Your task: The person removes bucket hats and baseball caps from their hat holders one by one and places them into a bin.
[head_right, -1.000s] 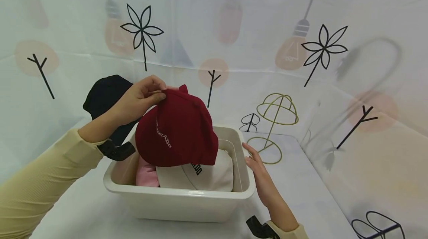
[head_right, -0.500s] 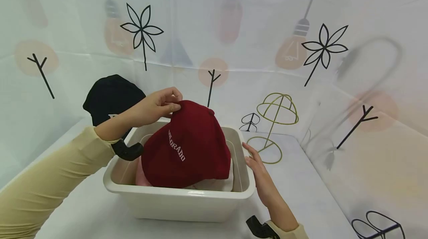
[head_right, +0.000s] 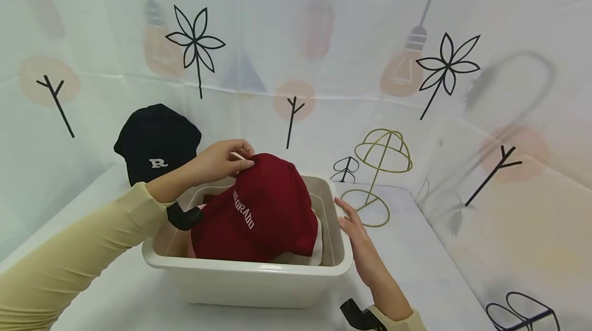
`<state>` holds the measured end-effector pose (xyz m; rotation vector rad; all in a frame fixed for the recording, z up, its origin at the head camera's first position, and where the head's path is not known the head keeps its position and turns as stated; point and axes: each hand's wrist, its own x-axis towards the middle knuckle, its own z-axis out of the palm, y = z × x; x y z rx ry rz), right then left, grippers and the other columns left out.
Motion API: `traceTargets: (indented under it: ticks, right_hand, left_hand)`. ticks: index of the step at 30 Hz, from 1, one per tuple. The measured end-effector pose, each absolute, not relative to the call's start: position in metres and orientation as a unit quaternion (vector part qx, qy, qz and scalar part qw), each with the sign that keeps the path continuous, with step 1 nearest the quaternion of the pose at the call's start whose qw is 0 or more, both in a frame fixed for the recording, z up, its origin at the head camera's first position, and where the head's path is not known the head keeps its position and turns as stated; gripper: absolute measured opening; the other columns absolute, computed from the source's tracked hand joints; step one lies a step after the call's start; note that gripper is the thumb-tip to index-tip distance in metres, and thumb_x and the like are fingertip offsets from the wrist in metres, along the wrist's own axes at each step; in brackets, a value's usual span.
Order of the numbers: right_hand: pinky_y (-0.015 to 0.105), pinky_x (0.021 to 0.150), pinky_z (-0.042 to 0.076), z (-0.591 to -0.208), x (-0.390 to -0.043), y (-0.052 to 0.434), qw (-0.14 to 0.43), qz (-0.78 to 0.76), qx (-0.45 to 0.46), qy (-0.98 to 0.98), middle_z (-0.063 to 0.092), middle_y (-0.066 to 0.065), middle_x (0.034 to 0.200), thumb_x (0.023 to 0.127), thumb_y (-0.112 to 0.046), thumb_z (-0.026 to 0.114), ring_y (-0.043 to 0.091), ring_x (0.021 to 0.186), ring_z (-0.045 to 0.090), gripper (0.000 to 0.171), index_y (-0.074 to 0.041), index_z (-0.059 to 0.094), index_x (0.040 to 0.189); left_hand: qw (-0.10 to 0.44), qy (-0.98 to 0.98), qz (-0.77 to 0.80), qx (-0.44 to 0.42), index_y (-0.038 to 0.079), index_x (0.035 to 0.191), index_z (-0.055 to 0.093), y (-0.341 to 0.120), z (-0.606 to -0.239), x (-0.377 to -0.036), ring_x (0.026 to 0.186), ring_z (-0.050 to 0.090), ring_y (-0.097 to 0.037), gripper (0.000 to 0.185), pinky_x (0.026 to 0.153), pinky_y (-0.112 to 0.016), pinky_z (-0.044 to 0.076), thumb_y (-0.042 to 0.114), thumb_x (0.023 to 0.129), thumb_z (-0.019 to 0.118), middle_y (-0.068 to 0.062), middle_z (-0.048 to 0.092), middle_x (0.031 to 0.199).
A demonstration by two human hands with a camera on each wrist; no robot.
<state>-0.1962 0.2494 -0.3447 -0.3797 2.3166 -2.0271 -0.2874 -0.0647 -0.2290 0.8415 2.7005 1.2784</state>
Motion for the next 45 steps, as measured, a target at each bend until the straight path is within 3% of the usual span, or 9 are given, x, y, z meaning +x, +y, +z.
traceTargets:
  ticks: [6, 9, 15, 19, 23, 30, 36, 45]
  right_hand:
    - [0.042, 0.085, 0.041, -0.345, -0.197, 0.249, 0.02, -0.653, -0.124, 0.747, 0.021, 0.014, 0.143, 0.101, -0.03, 0.028, 0.028, 0.118, 0.036, 0.049, -0.018, 0.016, 0.147]
    - [0.042, 0.085, 0.041, -0.345, -0.197, 0.249, 0.02, -0.653, -0.124, 0.747, 0.021, 0.014, 0.143, 0.101, -0.03, 0.028, 0.028, 0.118, 0.036, 0.049, -0.018, 0.016, 0.146]
    - [0.042, 0.086, 0.041, -0.345, -0.198, 0.25, 0.019, -0.653, -0.128, 0.746, 0.02, 0.014, 0.143, 0.101, -0.03, 0.028, 0.028, 0.119, 0.036, 0.048, -0.017, 0.016, 0.146]
    - [0.042, 0.087, 0.039, -0.345, -0.198, 0.25, 0.02, -0.655, -0.137, 0.743, 0.018, 0.013, 0.144, 0.101, -0.029, 0.027, 0.032, 0.123, 0.03, 0.048, -0.017, 0.015, 0.147]
    - [0.042, 0.088, 0.038, -0.345, -0.198, 0.249, 0.023, -0.655, -0.142, 0.741, 0.016, 0.012, 0.145, 0.101, -0.029, 0.027, 0.034, 0.125, 0.025, 0.049, -0.017, 0.014, 0.147]
    - [0.042, 0.087, 0.04, -0.346, -0.198, 0.25, 0.019, -0.654, -0.141, 0.743, 0.018, 0.012, 0.145, 0.102, -0.028, 0.027, 0.023, 0.121, 0.035, 0.048, -0.017, 0.015, 0.147]
    - [0.042, 0.086, 0.041, -0.346, -0.198, 0.25, 0.021, -0.652, -0.137, 0.745, 0.019, 0.013, 0.144, 0.101, -0.029, 0.028, 0.02, 0.118, 0.039, 0.049, -0.017, 0.014, 0.147]
    - [0.043, 0.087, 0.04, -0.345, -0.198, 0.252, 0.023, -0.659, -0.149, 0.737, 0.02, 0.012, 0.144, 0.102, -0.027, 0.027, 0.016, 0.117, 0.042, 0.048, -0.018, 0.014, 0.147]
  left_hand:
    - [-0.023, 0.891, 0.354, 0.284, 0.013, 0.117, 0.061, -0.063, -0.23, -0.284, 0.102, 0.059, -0.023, 0.031, 0.084, -0.039, 0.049, 0.015, 0.087, 0.066, -0.008, 0.061, 0.107]
    - [-0.029, 0.883, 0.349, 0.314, 0.016, 0.114, 0.06, -0.062, -0.23, -0.281, 0.1, 0.058, -0.02, 0.029, 0.082, -0.035, 0.05, 0.015, 0.086, 0.067, -0.004, 0.061, 0.104]
    - [-0.022, 0.839, 0.305, 0.45, 0.018, 0.107, 0.062, -0.06, -0.231, -0.274, 0.092, 0.053, -0.014, 0.027, 0.076, -0.029, 0.051, 0.017, 0.082, 0.071, 0.004, 0.058, 0.101]
    - [0.004, 0.832, 0.242, 0.499, 0.019, 0.122, 0.058, -0.054, -0.234, -0.271, 0.101, 0.05, -0.011, 0.047, 0.081, -0.026, 0.048, 0.021, 0.078, 0.075, 0.004, 0.054, 0.114]
    - [0.048, 0.848, 0.183, 0.495, 0.022, 0.135, 0.049, -0.05, -0.238, -0.268, 0.114, 0.045, -0.009, 0.07, 0.091, -0.026, 0.043, 0.025, 0.073, 0.08, 0.005, 0.049, 0.127]
    - [0.117, 0.872, 0.109, 0.462, 0.03, 0.145, 0.032, -0.042, -0.246, -0.263, 0.127, 0.034, -0.012, 0.1, 0.095, -0.033, 0.041, 0.028, 0.062, 0.087, 0.004, 0.04, 0.14]
    - [0.163, 0.878, 0.049, 0.447, 0.033, 0.147, 0.026, -0.034, -0.26, -0.266, 0.133, 0.028, -0.016, 0.108, 0.098, -0.038, 0.038, 0.031, 0.059, 0.088, 0.003, 0.034, 0.145]
    - [0.227, 0.862, -0.028, 0.453, 0.035, 0.146, 0.028, -0.018, -0.273, -0.278, 0.132, 0.027, -0.012, 0.108, 0.104, -0.034, 0.031, 0.033, 0.057, 0.089, 0.007, 0.033, 0.145]
